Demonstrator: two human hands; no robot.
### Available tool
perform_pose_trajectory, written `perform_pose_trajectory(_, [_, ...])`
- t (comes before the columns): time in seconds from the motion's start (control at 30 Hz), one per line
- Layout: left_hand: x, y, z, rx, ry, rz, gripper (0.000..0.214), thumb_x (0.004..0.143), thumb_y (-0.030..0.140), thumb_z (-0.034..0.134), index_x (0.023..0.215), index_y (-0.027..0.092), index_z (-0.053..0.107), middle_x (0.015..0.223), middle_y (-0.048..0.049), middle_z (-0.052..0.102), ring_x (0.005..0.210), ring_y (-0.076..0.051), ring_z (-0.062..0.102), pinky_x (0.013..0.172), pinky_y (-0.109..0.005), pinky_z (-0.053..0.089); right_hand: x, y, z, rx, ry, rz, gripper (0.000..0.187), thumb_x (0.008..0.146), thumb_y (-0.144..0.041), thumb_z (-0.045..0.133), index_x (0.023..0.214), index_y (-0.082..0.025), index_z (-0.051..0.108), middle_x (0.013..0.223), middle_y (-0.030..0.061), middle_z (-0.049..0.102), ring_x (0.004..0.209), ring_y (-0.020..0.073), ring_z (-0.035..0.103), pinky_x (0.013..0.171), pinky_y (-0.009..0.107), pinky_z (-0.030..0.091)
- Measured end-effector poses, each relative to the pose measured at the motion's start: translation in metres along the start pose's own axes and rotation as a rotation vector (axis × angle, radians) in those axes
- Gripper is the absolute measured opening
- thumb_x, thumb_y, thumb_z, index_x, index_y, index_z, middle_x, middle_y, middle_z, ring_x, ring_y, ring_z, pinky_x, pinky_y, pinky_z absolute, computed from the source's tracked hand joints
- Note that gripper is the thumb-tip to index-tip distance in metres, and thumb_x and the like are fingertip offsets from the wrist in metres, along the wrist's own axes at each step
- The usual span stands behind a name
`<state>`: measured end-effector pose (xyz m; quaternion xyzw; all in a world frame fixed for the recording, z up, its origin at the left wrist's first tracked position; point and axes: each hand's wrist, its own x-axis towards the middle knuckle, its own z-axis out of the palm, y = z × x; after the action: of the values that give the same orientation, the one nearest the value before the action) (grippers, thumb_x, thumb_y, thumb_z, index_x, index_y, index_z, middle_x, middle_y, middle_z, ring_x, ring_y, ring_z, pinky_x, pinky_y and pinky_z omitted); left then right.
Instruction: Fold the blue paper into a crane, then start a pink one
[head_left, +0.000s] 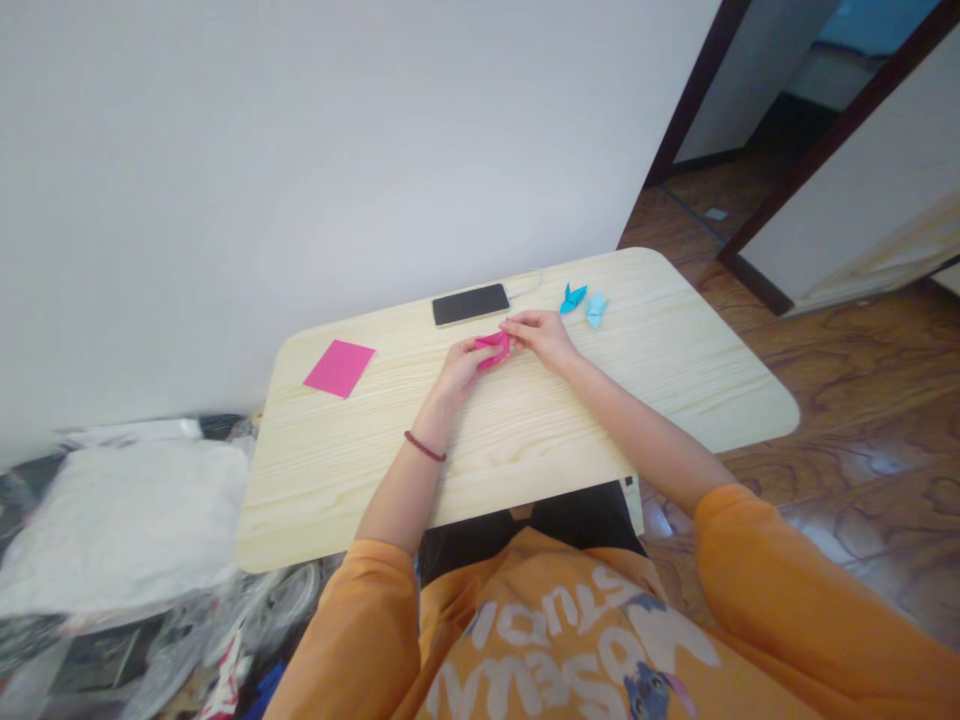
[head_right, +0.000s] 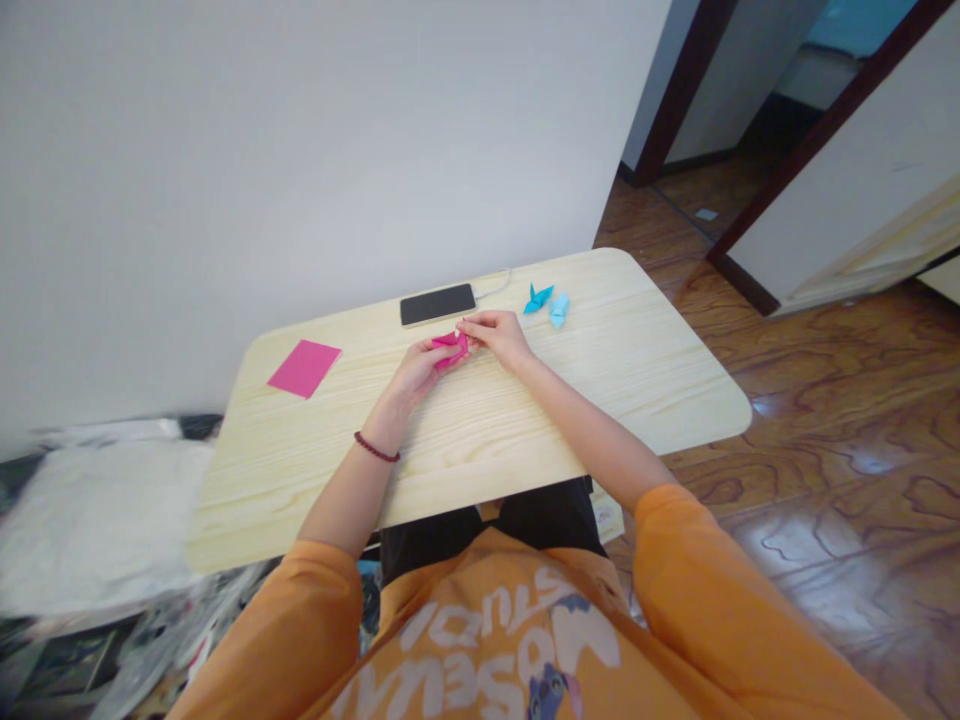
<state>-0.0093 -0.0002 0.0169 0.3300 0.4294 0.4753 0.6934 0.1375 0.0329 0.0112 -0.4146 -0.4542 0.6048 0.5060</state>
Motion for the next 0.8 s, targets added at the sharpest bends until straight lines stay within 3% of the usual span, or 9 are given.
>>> perform_pose_trajectory(0.5, [-0.0006, 0.0017, 0.0009, 0.025, 0.02, -0.024, 0.011, 0.063, 0.006, 0.074, 0.072, 0.011, 0.072, 0.077, -0.0058, 0.074, 0.073, -0.014, 0.069, 0.087, -0.031, 0.053, -0.002, -0.0019, 0.001, -0.011, -0.018, -0.037, 0.042, 0.05, -0.051, 0.085, 0.06, -0.015, 0.065, 0.049, -0.0012, 0.058, 0.045, 0.007, 0.046, 0.045, 0.022, 0.038])
perform_pose_trajectory(0.8, [-0.0006, 0.0006, 0.0017, 0.056, 0.031, -0.045, 0.009, 0.062, 0.007, 0.074, 0.07, 0.012, 0.071, 0.076, -0.0045, 0.073, 0.072, -0.013, 0.068, 0.087, -0.033, 0.054, -0.0018, -0.004, 0.0003, -0.054, -0.012, -0.065, 0.044, 0.06, -0.055, 0.078, 0.056, -0.017, 0.058, 0.046, -0.0025, 0.052, 0.043, 0.0075, 0.044, 0.043, 0.022, 0.035])
